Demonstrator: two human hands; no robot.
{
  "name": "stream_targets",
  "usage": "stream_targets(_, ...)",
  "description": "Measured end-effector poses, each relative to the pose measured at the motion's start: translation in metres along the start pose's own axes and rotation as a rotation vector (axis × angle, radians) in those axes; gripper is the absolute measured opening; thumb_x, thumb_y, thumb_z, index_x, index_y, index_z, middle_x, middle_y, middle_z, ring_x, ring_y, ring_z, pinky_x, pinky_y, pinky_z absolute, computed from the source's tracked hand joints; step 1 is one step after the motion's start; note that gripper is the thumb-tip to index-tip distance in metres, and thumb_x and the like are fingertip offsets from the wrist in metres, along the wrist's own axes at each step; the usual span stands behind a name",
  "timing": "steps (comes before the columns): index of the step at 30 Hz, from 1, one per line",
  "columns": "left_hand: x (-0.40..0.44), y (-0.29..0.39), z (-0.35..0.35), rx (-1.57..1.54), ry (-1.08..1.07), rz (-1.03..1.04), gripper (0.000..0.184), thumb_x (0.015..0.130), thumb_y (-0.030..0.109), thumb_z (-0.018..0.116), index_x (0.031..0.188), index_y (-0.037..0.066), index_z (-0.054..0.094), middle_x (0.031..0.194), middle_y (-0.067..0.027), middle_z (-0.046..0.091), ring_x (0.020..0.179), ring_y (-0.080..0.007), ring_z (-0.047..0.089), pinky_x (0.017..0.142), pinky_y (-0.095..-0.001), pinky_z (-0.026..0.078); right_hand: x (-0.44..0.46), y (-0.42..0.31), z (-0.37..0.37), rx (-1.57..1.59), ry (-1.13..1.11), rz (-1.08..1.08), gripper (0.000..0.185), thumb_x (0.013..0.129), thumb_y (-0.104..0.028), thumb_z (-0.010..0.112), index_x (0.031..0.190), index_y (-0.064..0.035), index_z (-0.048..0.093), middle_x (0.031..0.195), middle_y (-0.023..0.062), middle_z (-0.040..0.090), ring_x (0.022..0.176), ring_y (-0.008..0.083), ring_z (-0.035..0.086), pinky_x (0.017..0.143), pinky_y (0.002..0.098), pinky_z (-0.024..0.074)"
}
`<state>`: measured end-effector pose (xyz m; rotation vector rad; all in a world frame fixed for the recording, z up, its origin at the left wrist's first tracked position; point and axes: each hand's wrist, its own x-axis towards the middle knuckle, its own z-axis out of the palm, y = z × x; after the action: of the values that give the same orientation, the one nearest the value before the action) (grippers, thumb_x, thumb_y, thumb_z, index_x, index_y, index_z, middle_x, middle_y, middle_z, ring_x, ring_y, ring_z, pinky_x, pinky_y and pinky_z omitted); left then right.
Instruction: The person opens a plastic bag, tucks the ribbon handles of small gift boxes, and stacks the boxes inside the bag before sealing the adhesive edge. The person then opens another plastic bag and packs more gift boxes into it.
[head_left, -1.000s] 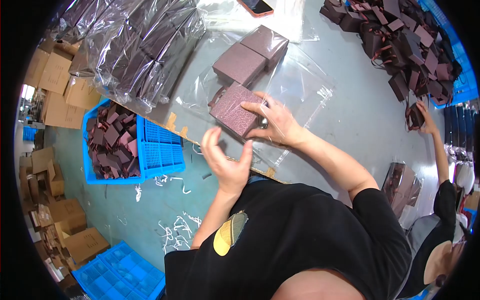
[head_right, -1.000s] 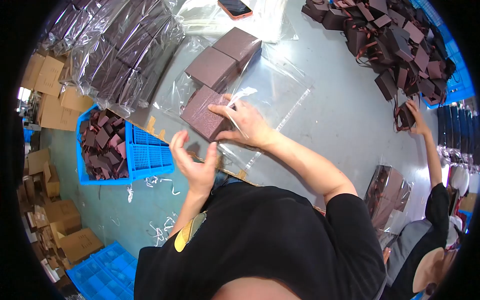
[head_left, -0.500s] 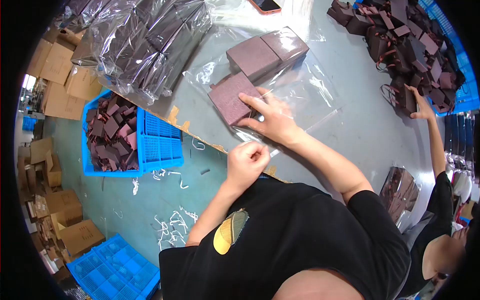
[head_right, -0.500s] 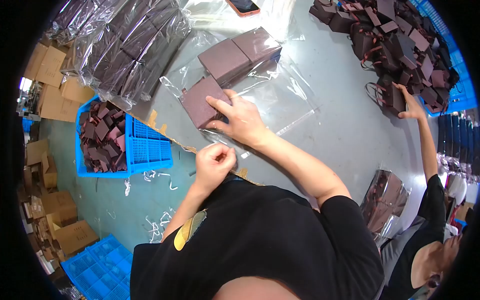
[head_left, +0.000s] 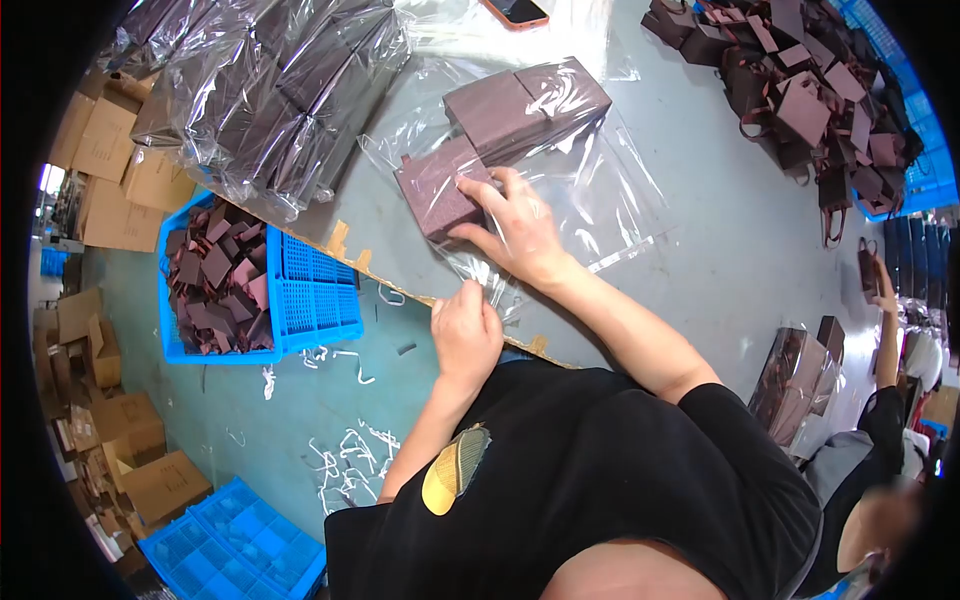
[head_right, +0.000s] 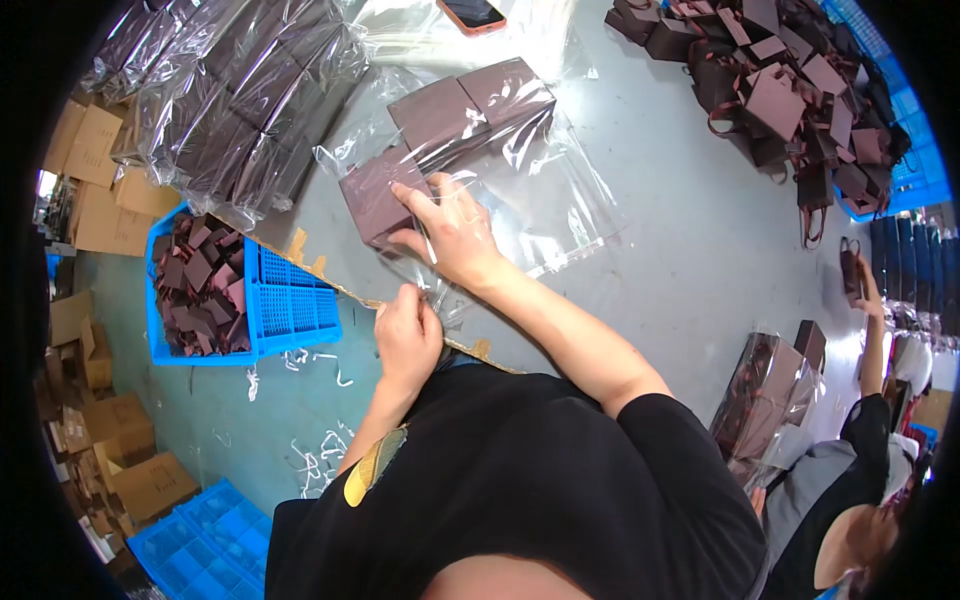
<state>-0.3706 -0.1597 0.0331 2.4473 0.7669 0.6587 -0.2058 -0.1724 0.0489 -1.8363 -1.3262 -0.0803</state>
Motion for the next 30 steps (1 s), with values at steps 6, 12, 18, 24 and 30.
stream_targets(6,-0.005,-0.015,-0.004,-0.07,0.089,-0.044,0.011,0.082,0.001,0.059,0.093,0.003,0.058,0.069,-0.0123,0.06,0.065,-0.0331,0.059,0.067,-0.0433,0.042,0.013,0.002,0.02,0.005,0.103,-0.02,0.068,0.073,-0.03,0.083,0.134,-0.0191,0.056,0.118,0.0193,0.054,0.106,0.0383,0.056,0.086,0.0459,0.0509)
stream_targets(12,0.0,-0.012,-0.013,-0.16,0.044,-0.124,0.012,0.082,0.001,0.061,0.093,0.004,0.058,0.065,-0.0085,0.058,0.06,-0.0305,0.058,0.066,-0.0417,0.042,-0.008,0.004,-0.002,0.074,0.226,-0.001,0.059,0.077,-0.016,0.079,0.129,-0.0087,0.053,0.116,0.0208,0.054,0.105,0.0396,0.055,0.088,0.0455,0.0491)
stream_targets(18,-0.003,-0.017,-0.009,-0.104,0.073,-0.004,0.012,0.082,0.001,0.062,0.093,0.004,0.058,0.063,-0.0077,0.057,0.058,-0.0282,0.056,0.062,-0.04,0.041,-0.018,0.007,0.022,-0.028,-0.125,-0.181,0.027,0.086,-0.016,0.068,0.109,-0.0076,0.055,0.097,0.0107,0.059,0.072,0.0308,0.064,0.066,0.0436,0.0524)
stream_targets(24,-0.006,-0.024,-0.009,-0.18,0.092,-0.061,0.013,0.08,-0.001,0.062,0.09,0.004,0.057,0.062,-0.0067,0.055,0.056,-0.0257,0.053,0.061,-0.0388,0.041,0.012,-0.009,0.052,-0.179,-0.196,-0.01,0.015,0.091,-0.013,0.058,0.1,-0.0037,0.052,0.092,0.0158,0.056,0.067,0.0356,0.064,0.056,0.0439,0.0516)
stream_targets(30,-0.005,-0.019,-0.015,-0.116,0.009,0.003,0.012,0.079,-0.001,0.061,0.088,0.004,0.056,0.063,-0.0087,0.055,0.058,-0.0309,0.054,0.065,-0.0412,0.04,0.016,-0.015,0.04,-0.138,-0.255,-0.123,0.022,0.085,-0.009,0.057,0.104,-0.0013,0.049,0.096,0.0209,0.057,0.068,0.0369,0.066,0.06,0.0484,0.0541)
